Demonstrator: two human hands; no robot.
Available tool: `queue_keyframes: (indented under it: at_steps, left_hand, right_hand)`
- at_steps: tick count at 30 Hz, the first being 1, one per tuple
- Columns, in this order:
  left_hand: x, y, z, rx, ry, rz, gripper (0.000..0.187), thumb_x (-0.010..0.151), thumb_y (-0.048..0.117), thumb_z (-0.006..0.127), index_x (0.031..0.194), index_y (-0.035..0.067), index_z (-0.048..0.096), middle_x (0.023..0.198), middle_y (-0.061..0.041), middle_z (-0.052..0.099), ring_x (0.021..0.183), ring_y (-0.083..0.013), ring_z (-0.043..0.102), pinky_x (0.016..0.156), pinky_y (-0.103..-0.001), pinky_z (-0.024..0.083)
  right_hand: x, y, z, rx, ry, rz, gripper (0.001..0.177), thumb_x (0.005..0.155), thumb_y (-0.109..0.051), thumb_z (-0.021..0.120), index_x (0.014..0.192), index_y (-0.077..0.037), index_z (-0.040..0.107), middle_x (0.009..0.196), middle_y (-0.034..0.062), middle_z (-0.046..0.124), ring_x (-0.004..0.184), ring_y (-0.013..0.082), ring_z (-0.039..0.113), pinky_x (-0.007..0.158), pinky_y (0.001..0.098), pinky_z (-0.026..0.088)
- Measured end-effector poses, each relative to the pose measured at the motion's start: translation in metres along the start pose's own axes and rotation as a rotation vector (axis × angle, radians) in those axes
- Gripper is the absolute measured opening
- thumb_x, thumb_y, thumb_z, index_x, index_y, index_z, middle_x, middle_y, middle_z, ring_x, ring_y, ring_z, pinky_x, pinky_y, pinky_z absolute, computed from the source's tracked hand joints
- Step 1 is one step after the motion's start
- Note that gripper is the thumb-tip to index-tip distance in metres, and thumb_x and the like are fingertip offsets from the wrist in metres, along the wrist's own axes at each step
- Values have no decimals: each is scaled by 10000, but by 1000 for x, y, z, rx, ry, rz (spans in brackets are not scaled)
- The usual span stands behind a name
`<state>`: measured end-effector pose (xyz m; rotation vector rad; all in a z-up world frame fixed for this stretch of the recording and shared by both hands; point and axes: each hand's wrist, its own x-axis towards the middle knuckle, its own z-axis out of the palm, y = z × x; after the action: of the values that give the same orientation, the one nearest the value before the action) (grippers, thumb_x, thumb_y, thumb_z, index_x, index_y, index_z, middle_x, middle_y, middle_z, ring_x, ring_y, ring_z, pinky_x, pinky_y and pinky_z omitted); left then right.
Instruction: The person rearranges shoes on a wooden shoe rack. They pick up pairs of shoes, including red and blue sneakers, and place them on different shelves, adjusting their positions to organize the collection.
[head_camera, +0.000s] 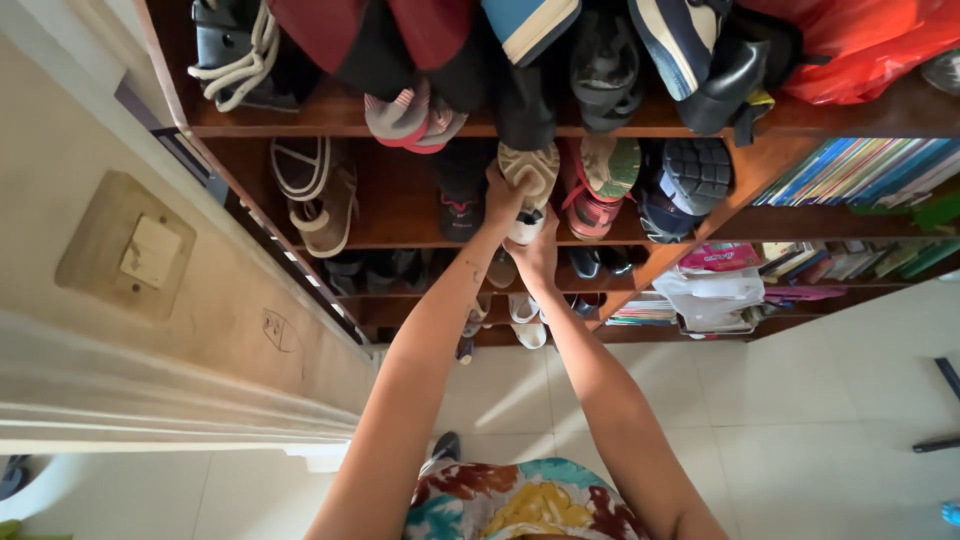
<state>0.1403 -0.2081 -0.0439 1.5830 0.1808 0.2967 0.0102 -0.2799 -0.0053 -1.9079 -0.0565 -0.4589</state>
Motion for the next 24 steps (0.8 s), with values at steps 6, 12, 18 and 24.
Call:
queue_keyframes:
  at_steps: [6, 12, 18, 24]
  left_hand:
    - [16, -6, 2, 89, -27, 8, 1014, 814, 584, 752, 1550, 109, 242, 1531, -287, 419, 1295, -462, 558, 1056, -550, 511]
    - [20, -6, 2, 119, -34, -3, 1010, 807, 586, 735, 1547, 112, 236, 1515, -301, 439, 1290, -470, 556, 1062, -552, 514]
    - [13, -11, -2, 104, -32, 48, 959, 803, 467, 782, 1520, 65, 287, 1466, -299, 480, 1265, -481, 569, 1039, -555, 523]
    - [-19, 13, -15, 16, -66, 74, 903, 801, 442, 791, 1479, 71, 325, 1410, -280, 527, 1265, -460, 574, 1035, -550, 524]
  right_hand:
    - [7, -16, 3, -40, -45, 83, 950, 738, -160, 805, 1545, -109, 306, 1462, 217, 450, 1273, 508, 539, 969, 652, 486]
    - [8, -25, 3, -49, -34, 112, 950, 749, -156, 805, 1553, -106, 302, 1475, 234, 439, 1281, 528, 526, 969, 669, 482]
    - [0, -11, 10, -55, 13, 143, 969, 729, -173, 835, 1550, -127, 321, 1451, 198, 469, 1273, 519, 537, 979, 670, 472]
    - [-19, 0, 10, -96, 64, 163, 965, 711, -197, 845, 1527, -150, 331, 1451, 208, 491, 1279, 509, 543, 999, 661, 476]
